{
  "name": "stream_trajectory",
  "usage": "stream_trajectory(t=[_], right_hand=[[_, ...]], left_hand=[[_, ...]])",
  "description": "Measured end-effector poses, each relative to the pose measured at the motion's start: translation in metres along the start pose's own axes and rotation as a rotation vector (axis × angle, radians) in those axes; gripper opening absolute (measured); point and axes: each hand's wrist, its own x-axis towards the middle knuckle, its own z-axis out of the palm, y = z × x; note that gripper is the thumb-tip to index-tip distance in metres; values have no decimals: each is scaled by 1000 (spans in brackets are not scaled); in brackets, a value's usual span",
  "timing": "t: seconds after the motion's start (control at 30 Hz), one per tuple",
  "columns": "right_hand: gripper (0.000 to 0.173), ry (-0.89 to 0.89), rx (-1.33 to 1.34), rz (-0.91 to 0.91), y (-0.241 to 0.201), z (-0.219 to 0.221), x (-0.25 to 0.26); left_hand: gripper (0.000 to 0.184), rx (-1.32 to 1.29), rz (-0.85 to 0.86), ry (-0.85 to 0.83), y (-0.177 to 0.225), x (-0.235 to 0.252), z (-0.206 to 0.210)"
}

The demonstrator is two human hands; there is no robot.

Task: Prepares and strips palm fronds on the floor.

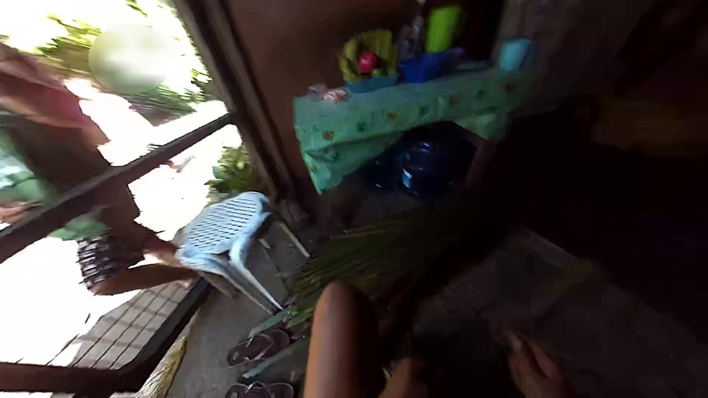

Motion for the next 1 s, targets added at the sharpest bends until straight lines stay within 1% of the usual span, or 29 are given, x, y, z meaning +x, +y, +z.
stream_trajectory(t=[0.07, 0.17, 0.2, 0.23, 0.3, 0.37, 0.5, 0.53, 0.63, 0.7, 0.77, 0.83, 0.93, 1.0], right_hand=[[40, -94, 37, -37, -26, 9, -18], [35, -337, -7, -102, -57, 19, -39], [35, -422, -34, -117, -62, 21, -43], [35, -451, -70, -164, -60, 25, -45], [37, -408, -122, -267, -50, 33, -46], [39, -351, -125, -276, -47, 34, -45], [40, -242, -95, -141, -40, 23, -31], [40, -182, -99, -133, -36, 20, -27], [38, -41, -30, -23, -22, 13, -14], [38, -9, -20, 23, -18, 12, -10], [41, -71, -34, 43, -25, 14, -16], [42, -227, -53, 29, -34, 17, -27], [39, -411, -62, -118, -45, 30, -44], [39, -404, -97, -206, -47, 39, -48]], left_hand=[[25, -22, -3, -5, 1, 9, -7], [26, -4, -13, -26, 13, 19, -6], [25, -7, -22, -25, 17, 21, -4], [24, -11, -30, -26, 19, 23, -2], [22, -34, -34, -23, 21, 25, 0], [23, -53, -35, -26, 21, 25, 0], [26, -56, -24, -94, 13, 18, 1], [26, -56, -29, -119, 11, 16, 0], [27, -88, -61, -186, 8, 5, 1], [28, -109, -71, -199, 6, 2, 0], [29, -125, -73, -188, 4, 3, -1], [29, -132, -70, -168, 4, 7, -4], [27, -114, -56, -131, 8, 13, -10], [26, -114, -44, -116, 10, 12, -14]])
